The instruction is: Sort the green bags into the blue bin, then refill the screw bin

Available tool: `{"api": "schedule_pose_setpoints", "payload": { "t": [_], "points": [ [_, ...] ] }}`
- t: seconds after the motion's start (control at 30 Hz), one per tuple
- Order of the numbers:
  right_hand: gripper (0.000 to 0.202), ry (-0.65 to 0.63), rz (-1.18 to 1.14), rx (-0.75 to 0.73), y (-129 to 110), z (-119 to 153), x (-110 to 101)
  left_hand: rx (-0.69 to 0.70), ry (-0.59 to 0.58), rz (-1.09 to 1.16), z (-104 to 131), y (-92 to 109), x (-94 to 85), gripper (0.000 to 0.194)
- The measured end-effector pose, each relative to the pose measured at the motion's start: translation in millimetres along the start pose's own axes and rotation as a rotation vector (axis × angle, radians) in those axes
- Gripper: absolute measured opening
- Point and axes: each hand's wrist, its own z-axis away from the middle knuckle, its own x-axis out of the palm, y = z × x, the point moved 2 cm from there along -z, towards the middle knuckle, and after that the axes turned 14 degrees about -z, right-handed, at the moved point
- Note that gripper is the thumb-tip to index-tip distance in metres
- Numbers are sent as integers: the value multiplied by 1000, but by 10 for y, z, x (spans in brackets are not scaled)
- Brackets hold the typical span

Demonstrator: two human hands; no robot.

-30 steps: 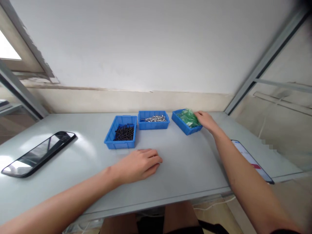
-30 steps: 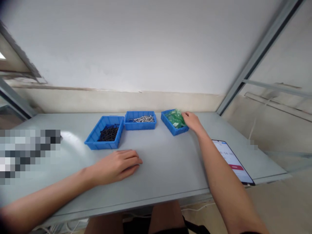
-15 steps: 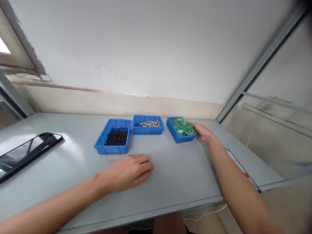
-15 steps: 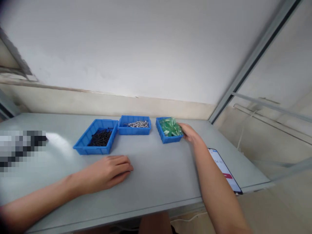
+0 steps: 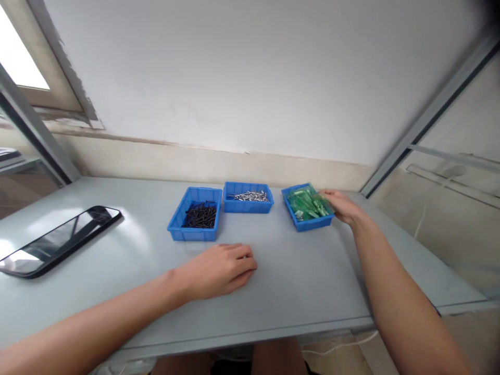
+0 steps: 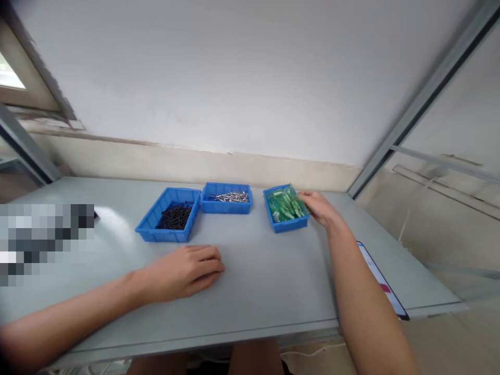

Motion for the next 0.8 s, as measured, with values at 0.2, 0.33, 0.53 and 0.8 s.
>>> {"api": "schedule_pose_setpoints", "payload": {
  "t": [0.2, 0.33, 0.53, 0.8],
  "points": [
    [16, 60, 188, -20, -345, 204, 98, 1, -18, 11, 8, 19, 22, 19],
    [13, 111, 672, -158, -523, 411, 411, 27, -9, 31, -1, 63, 29, 19],
    [24, 85, 885, -287, -609, 679, 854, 59, 49, 26, -14, 125, 23, 20],
    [53, 170, 611, -376, -443, 1000, 803, 90, 134, -36, 10, 152, 54, 13]
  ]
}}
